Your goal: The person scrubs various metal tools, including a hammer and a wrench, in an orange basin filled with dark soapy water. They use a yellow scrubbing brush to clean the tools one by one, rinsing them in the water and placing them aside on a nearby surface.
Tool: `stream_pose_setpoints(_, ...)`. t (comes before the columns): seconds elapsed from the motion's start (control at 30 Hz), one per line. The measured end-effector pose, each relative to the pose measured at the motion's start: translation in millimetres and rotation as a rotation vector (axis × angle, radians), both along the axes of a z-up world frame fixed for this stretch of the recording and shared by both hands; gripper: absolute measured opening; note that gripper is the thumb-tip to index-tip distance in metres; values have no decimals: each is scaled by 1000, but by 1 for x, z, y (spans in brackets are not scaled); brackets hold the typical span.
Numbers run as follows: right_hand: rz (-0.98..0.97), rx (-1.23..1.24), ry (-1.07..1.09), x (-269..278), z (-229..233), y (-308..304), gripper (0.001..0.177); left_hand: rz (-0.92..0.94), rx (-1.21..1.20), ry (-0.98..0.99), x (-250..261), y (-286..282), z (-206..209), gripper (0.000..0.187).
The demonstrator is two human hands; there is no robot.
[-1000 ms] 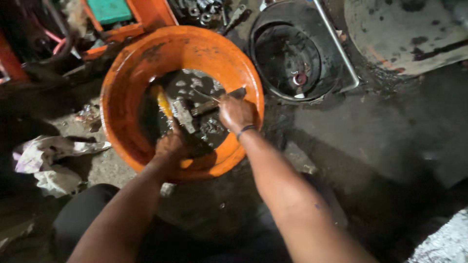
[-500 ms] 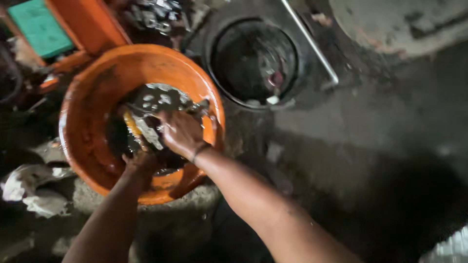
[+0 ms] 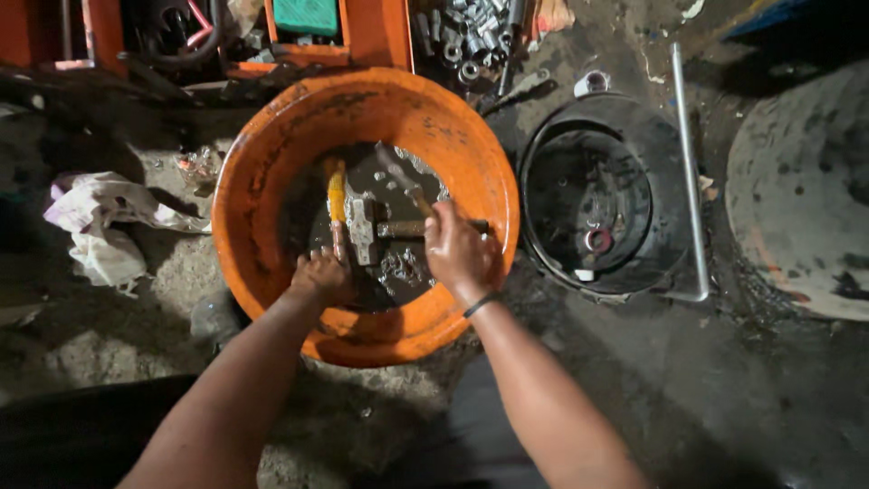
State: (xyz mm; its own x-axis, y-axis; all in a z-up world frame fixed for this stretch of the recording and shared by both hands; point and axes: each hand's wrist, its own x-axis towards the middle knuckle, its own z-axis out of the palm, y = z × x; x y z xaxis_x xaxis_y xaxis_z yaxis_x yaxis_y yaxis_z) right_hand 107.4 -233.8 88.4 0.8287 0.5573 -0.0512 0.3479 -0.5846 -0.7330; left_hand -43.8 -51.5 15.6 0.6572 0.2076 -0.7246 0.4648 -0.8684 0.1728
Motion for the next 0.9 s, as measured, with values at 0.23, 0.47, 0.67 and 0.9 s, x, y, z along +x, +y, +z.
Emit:
stream_pose_setpoints(0.23, -234, 657, 837, 43, 17, 40, 18, -10, 1, -60, -13, -3, -7, 70)
stream_pose_setpoints(0.47, -120, 701, 630, 119, 17, 179, 18, -18, -37, -54, -13, -1, -15, 62)
stream_pose_setpoints(0.67, -78, 101, -478, 142, 4, 284, 24, 39, -32, -114, -12, -3, -10, 70)
stream_pose_setpoints(0.9, 73, 20, -649, 133, 27, 305, 44, 144, -77, -187, -17, 0, 3, 109)
